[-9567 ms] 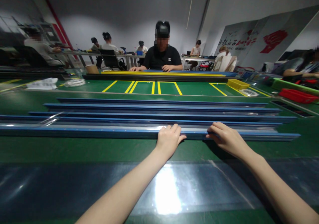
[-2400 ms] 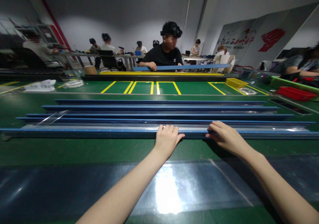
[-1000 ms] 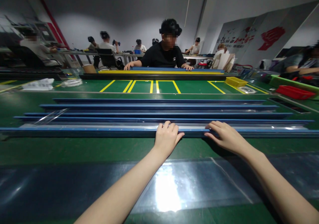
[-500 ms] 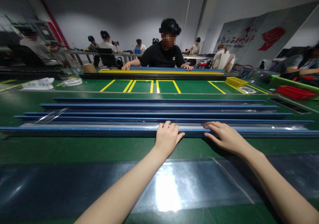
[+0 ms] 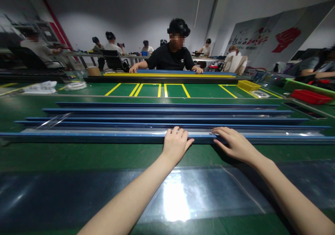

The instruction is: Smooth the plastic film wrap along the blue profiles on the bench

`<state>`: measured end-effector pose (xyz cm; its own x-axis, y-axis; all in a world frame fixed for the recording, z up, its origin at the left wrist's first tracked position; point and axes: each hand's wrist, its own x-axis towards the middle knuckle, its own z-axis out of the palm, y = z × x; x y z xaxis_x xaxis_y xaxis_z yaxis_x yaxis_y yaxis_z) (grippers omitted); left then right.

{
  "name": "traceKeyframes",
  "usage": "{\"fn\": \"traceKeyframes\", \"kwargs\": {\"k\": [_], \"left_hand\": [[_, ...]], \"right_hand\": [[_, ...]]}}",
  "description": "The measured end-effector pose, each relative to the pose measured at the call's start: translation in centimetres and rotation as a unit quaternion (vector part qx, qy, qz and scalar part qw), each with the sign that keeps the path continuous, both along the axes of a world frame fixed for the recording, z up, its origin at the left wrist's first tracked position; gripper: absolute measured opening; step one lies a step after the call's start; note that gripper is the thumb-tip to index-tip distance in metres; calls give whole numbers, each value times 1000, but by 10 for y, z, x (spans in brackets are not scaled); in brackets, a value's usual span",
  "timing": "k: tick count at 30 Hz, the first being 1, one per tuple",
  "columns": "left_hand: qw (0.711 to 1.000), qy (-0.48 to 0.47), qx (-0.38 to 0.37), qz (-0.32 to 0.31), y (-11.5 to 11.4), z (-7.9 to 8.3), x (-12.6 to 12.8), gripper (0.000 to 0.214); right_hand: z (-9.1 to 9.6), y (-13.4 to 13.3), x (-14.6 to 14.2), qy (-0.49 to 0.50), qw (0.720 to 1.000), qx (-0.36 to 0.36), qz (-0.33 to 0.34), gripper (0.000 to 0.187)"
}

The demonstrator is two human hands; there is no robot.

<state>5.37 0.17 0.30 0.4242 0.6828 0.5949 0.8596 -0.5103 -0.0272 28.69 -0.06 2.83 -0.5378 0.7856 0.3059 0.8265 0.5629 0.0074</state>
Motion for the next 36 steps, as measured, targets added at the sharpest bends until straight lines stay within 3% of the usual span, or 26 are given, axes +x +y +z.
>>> {"fn": "traceKeyframes", "kwargs": {"k": [8,17,22,27,30,36], "left_hand": [[1000,7,-6,1,0,0,0,27],[1000,14,-15,-4,-1,3,-2,24],[998,-13,-1,-58,-2,4,-2,22],[994,0,21,-111,-3,5,0,20],[996,7,24,-90,-4,5,0,21],[1000,12,2,12,-2,2,1,26]], "right_hand": [[-5,-2,-15,16,999,37,33,17],[3,-3,-19,-63,994,86,-27,16],[10,-4,-13,-82,995,46,-38,13],[18,-6,6,-79,992,-10,-96,13],[21,-5,22,-83,988,-36,-129,13],[18,-1,38,-94,981,-33,-170,14]]}}
